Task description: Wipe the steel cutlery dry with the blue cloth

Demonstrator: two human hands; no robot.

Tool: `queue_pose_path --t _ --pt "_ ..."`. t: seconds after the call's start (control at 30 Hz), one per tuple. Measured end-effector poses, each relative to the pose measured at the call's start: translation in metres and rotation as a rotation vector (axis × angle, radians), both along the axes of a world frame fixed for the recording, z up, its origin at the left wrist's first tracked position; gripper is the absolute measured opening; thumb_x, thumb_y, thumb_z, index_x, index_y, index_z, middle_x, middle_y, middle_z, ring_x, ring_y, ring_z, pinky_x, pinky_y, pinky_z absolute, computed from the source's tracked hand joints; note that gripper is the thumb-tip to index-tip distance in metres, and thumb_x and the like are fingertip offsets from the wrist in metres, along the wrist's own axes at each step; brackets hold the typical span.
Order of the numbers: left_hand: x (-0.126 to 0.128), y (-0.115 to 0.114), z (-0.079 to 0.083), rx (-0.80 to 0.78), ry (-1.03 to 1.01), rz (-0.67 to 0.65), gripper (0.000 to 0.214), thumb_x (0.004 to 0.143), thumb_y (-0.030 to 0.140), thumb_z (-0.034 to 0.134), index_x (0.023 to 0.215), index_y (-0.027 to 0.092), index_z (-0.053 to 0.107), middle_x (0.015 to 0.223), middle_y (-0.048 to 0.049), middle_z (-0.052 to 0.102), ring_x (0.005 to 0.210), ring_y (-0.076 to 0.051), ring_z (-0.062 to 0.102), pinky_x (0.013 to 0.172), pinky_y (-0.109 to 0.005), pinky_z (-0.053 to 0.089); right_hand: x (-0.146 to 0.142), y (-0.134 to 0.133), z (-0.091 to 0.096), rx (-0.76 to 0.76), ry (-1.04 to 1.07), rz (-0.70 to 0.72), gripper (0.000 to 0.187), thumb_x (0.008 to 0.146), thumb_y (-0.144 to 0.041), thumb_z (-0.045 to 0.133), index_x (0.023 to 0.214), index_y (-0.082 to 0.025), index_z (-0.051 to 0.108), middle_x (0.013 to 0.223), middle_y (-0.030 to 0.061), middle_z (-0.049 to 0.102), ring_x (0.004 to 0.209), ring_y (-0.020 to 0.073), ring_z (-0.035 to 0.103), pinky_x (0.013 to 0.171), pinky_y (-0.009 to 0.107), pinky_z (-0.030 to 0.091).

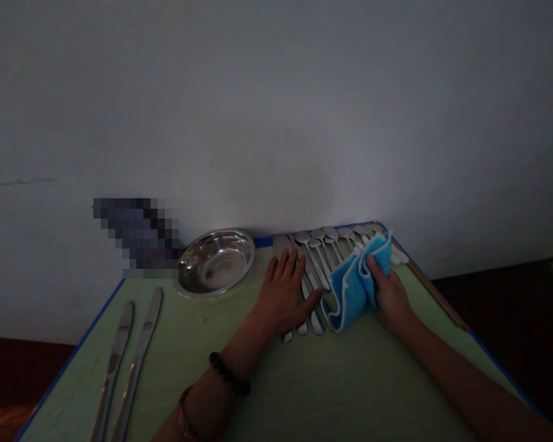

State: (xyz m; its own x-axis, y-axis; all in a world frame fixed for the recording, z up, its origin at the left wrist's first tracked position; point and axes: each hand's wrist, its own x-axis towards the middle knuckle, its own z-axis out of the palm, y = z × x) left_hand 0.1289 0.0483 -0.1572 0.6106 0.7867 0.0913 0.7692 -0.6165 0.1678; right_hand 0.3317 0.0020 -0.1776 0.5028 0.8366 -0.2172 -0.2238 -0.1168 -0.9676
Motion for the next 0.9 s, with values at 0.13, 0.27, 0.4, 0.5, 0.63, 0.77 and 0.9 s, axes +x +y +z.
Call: queue_pose_path --t 0.13,0.27,0.4,0.5,0.63,0.77,0.9 --pt "-0.002 0.003 -0.001 -0.001 0.001 -0.002 0.068 0.089 0.055 0.03 0.14 0.01 0.028 0.148 -0.0146 0.025 0.138 -0.027 0.012 0.112 -0.047 0.009 -0.001 0.001 0.001 -0.018 -0.005 -0.006 0.038 0.065 -0.057 0.064 0.06 -0.02 0.055 0.05 -0.0046 0.054 0.051 0.0135 0.049 0.054 0.025 0.04" --pt "-0.003 0.004 -0.005 -0.002 -0.008 -0.013 0.068 0.088 0.054 0.033 0.139 0.009 0.028 0.148 -0.0154 0.026 0.138 -0.028 0.014 0.111 -0.05 0.009 0.0 0.002 0.002 -0.033 -0.005 -0.056 0.039 0.062 -0.057 0.066 0.063 -0.019 0.058 0.053 -0.0042 0.058 0.054 0.0137 0.053 0.056 0.025 0.043" --pt "-0.009 -0.001 0.005 0.011 -0.085 -0.051 0.065 0.089 0.05 0.036 0.138 0.01 0.028 0.147 -0.0159 0.028 0.137 -0.029 0.017 0.111 -0.05 0.013 -0.001 0.001 0.014 -0.03 0.017 -0.076 0.038 0.059 -0.056 0.068 0.068 -0.02 0.062 0.058 -0.0031 0.064 0.057 0.015 0.058 0.056 0.025 0.046" --pt "-0.024 -0.013 0.029 0.015 -0.171 -0.063 0.052 0.089 0.044 0.041 0.128 0.011 0.04 0.137 -0.0164 0.039 0.129 -0.028 0.033 0.105 -0.045 0.029 -0.015 -0.002 0.031 -0.008 0.157 -0.031 0.038 0.057 -0.055 0.071 0.073 -0.021 0.064 0.065 -0.0013 0.069 0.065 0.0183 0.064 0.06 0.028 0.051" --pt "-0.064 -0.034 0.077 -0.034 -0.164 -0.083 0.022 0.09 0.032 0.041 0.096 0.016 0.054 0.101 -0.0083 0.056 0.096 -0.021 0.055 0.084 -0.035 0.044 -0.051 -0.002 0.054 -0.007 0.414 0.101 0.03 0.065 -0.047 0.068 0.083 -0.024 0.066 0.075 -0.0002 0.073 0.08 0.022 0.067 0.073 0.034 0.054" --pt "-0.123 -0.041 0.112 -0.104 -0.072 0.124 0.026 0.09 0.035 0.037 0.078 0.018 0.053 0.076 -0.0022 0.059 0.068 -0.016 0.056 0.062 -0.028 0.042 -0.088 0.004 0.067 -0.014 0.566 0.22 0.024 0.077 -0.044 0.056 0.089 -0.026 0.067 0.078 -0.0006 0.073 0.088 0.022 0.067 0.082 0.039 0.052" --pt "-0.188 -0.025 0.116 -0.249 0.197 0.486 0.03 0.086 0.042 0.041 0.084 0.017 0.057 0.088 -0.0077 0.065 0.078 -0.021 0.061 0.065 -0.028 0.042 -0.121 0.022 0.073 0.046 0.574 0.331 0.027 0.078 -0.047 0.054 0.088 -0.026 0.068 0.078 -0.0004 0.073 0.089 0.0217 0.067 0.082 0.039 0.052"
